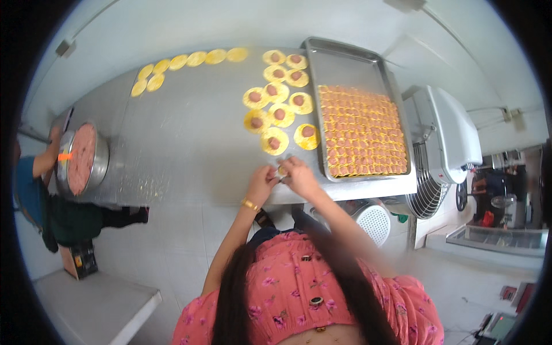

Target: The person places a pink filling into yellow pastry shells and folds them closed, then arranges the finished pastries on a metal tray. A coworker assists by preparing additional shells and filling nearby.

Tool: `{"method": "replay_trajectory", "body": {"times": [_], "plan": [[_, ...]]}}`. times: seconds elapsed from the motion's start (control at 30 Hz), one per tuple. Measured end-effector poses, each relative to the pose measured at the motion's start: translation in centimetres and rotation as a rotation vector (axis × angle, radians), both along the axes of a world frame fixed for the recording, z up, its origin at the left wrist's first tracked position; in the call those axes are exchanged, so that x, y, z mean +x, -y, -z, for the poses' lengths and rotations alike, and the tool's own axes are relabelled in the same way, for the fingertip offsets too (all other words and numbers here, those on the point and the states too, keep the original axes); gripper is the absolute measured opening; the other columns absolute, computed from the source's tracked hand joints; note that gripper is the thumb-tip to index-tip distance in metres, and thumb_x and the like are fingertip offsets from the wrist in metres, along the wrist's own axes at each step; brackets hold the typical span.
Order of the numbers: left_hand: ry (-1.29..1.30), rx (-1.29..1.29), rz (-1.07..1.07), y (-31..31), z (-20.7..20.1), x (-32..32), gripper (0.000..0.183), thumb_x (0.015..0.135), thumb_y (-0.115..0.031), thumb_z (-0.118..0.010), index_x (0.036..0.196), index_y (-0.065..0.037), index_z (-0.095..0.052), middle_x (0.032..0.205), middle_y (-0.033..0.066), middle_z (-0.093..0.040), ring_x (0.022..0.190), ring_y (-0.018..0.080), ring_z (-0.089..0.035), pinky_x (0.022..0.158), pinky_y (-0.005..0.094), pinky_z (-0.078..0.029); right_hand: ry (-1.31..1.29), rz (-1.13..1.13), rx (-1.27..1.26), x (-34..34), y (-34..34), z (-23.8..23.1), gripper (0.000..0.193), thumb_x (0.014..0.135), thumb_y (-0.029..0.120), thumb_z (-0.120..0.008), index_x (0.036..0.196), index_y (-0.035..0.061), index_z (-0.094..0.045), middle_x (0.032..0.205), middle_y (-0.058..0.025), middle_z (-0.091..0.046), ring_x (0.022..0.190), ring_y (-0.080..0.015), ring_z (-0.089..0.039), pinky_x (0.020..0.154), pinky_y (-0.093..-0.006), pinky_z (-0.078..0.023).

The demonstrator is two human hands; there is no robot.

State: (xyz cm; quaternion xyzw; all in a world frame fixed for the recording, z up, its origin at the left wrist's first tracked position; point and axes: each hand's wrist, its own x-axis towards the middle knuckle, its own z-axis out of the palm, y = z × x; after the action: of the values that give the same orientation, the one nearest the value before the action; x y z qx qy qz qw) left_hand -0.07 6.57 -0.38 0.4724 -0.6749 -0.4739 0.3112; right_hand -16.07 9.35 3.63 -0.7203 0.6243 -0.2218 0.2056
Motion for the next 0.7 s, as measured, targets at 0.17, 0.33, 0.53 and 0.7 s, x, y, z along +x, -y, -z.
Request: {"method": "replay_trajectory", "body": {"times": [0.17, 0.33, 0.53, 0.7], "plan": [[0.113, 0.024, -0.005, -1.0, -0.7, 2.1, 0.02, 0.079, -0.004, -0.067, 0.098, -0.001, -0.06, 0.088, 0.0109, -0.066, 0.077, 0.0199, -0.065, 0.073, 0.0309, -0.051, 0.021, -0.025, -0.046, 0.5, 0.1, 0.6, 0.034, 0.07, 0.003, -0.063, 0.103, 0.0073, -0.061, 0.093, -0.016, -0.055, 0.091, -0.0364, -0.056, 0.079, -0.0431, -0.048], [0.109, 0.062, -0.104, -2.3, -0.6, 3.7, 0.018, 0.081, -0.003, -0.063, 0.098, -0.001, -0.061, 0.084, 0.0086, -0.065, 0.072, 0.0185, -0.064, 0.068, 0.0304, -0.051, 0.415, 0.043, 0.108, -6.4, 1.5, -3.3, 0.034, 0.069, 0.007, -0.067, 0.103, 0.0081, -0.063, 0.086, -0.0087, -0.059, 0.078, -0.0228, -0.06, 0.071, -0.0351, -0.049], [0.024, 0.102, -0.261, -3.8, 0.7, 4.0, 0.015, 0.08, 0.002, -0.061, 0.095, -0.001, -0.061, 0.08, 0.0052, -0.062, 0.069, 0.0113, -0.06, 0.063, 0.0254, -0.049, 0.854, 0.313, 0.214, -26.2, 7.1, -9.4, 0.037, 0.07, 0.008, -0.07, 0.106, 0.007, -0.066, 0.081, -0.0009, -0.062, 0.073, -0.0111, -0.059, 0.068, -0.0275, -0.048], [0.163, -0.009, -0.366, -4.4, 0.3, 2.6, 0.013, 0.08, 0.004, -0.06, 0.092, -0.002, -0.061, 0.077, 0.0024, -0.058, 0.065, 0.0097, -0.054, 0.062, 0.0239, -0.046, 0.396, 0.438, 0.118, -42.3, 14.4, -10.8, 0.035, 0.066, 0.014, -0.074, 0.1, 0.0084, -0.068, 0.079, -0.0071, -0.066, 0.07, -0.0165, -0.062, 0.066, -0.0296, -0.049]]}}
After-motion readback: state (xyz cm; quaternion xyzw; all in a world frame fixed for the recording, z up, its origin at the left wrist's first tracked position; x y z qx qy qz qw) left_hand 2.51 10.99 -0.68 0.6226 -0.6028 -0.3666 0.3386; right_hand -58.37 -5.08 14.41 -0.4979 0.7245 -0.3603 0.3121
